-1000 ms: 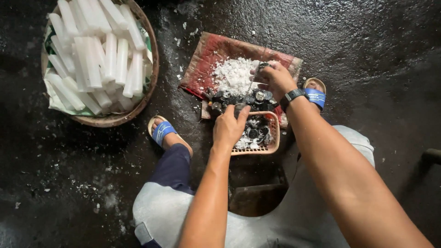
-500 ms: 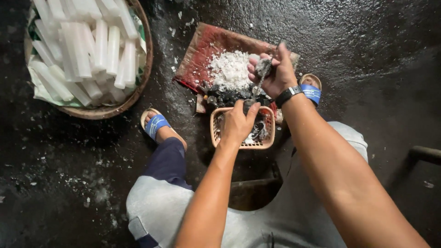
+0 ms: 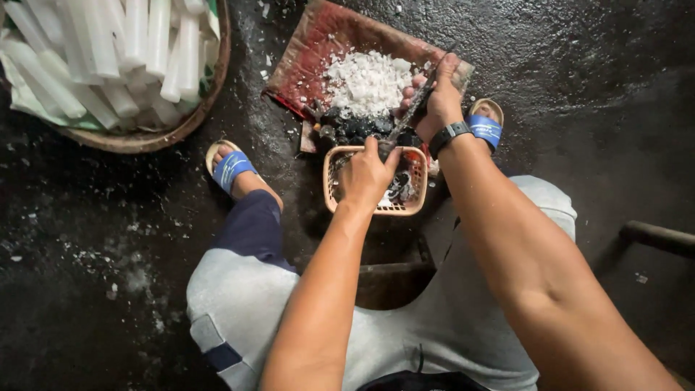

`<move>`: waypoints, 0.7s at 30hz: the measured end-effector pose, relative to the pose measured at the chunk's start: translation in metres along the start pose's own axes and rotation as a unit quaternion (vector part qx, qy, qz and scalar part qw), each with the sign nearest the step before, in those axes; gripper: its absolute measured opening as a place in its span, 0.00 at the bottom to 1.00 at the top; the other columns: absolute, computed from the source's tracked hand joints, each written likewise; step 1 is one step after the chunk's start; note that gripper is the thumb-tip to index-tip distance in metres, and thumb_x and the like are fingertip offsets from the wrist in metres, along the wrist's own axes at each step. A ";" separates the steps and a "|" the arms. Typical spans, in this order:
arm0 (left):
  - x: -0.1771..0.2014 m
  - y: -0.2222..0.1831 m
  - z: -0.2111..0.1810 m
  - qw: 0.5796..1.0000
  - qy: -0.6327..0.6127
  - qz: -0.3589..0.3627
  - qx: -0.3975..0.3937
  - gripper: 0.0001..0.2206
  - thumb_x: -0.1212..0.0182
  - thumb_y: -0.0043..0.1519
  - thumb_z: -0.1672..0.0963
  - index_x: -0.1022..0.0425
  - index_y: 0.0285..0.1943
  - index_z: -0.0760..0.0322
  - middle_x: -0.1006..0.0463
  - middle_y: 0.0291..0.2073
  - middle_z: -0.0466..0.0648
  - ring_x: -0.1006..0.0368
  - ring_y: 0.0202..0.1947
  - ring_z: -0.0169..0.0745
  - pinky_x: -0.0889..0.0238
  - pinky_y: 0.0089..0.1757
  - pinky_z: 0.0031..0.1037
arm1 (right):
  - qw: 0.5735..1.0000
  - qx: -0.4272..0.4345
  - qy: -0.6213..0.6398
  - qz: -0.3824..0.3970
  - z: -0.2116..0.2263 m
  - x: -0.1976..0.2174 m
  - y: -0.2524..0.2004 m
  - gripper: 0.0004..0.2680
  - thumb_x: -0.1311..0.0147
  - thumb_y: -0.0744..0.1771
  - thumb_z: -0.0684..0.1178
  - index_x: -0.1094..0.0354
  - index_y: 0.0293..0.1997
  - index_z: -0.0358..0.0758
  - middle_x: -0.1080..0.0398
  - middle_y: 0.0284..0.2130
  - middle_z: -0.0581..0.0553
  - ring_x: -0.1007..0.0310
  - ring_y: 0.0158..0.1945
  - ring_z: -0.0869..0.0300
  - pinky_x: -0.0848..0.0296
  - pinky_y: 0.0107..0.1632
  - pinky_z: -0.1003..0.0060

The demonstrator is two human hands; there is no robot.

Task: Scraping excess wax from small black molds using a metal tool and placing them in a basket.

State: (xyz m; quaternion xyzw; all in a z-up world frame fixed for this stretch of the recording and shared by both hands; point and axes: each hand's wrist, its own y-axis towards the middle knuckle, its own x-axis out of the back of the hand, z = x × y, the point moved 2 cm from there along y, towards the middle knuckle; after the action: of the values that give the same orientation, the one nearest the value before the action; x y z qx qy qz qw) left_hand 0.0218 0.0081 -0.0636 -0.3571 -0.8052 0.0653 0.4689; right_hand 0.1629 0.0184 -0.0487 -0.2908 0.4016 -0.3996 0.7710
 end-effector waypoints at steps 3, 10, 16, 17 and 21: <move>-0.004 0.003 0.002 1.000 0.030 0.000 0.002 0.19 0.58 0.57 0.45 0.44 0.39 0.63 0.29 0.26 0.59 0.31 0.23 0.60 0.40 0.22 0.42 | 0.999 -0.004 -0.007 -0.037 0.000 -0.006 -0.006 0.20 0.68 0.56 0.71 0.49 0.14 0.42 0.45 0.11 0.48 0.51 0.13 0.60 0.46 0.21 0.66; -0.001 0.006 0.005 1.000 -0.019 -0.011 -0.017 0.21 0.58 0.55 0.44 0.44 0.38 0.64 0.28 0.25 0.60 0.32 0.24 0.66 0.42 0.24 0.47 | 0.976 0.049 -0.118 -0.175 0.002 -0.009 -0.014 0.21 0.69 0.56 0.69 0.41 0.19 0.39 0.43 0.06 0.50 0.47 0.08 0.64 0.40 0.14 0.72; 0.017 0.013 0.003 0.972 -0.196 0.124 0.032 0.39 0.64 0.48 0.40 0.46 0.58 0.74 0.42 0.54 0.63 0.44 0.55 0.57 0.49 0.49 0.38 | 0.990 0.071 -0.117 -0.024 -0.001 0.002 -0.002 0.22 0.46 0.51 0.63 0.39 0.38 0.38 0.37 0.19 0.54 0.40 0.20 0.67 0.34 0.28 0.73; 0.022 0.010 -0.002 0.964 -0.222 0.141 0.040 0.38 0.65 0.47 0.40 0.44 0.56 0.74 0.34 0.39 0.58 0.37 0.35 0.47 0.44 0.37 0.33 | 0.995 0.062 -0.079 0.016 -0.003 0.006 0.005 0.15 0.46 0.55 0.56 0.37 0.37 0.38 0.36 0.20 0.52 0.37 0.21 0.65 0.33 0.29 0.71; 0.029 0.005 -0.010 0.938 -0.294 0.175 0.055 0.24 0.63 0.49 0.42 0.34 0.34 0.63 0.29 0.15 0.42 0.31 0.12 0.32 0.40 0.25 0.22 | 0.992 0.032 0.001 0.119 -0.006 0.013 0.014 0.04 0.49 0.61 0.47 0.38 0.32 0.41 0.32 0.26 0.47 0.32 0.29 0.59 0.34 0.33 0.64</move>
State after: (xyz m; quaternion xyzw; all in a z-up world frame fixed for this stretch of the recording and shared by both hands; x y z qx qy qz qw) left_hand 0.0233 0.0282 -0.0401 -0.4314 -0.8270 0.2925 0.2110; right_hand 0.1683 0.0141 -0.0675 -0.2160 0.4208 -0.3183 0.8216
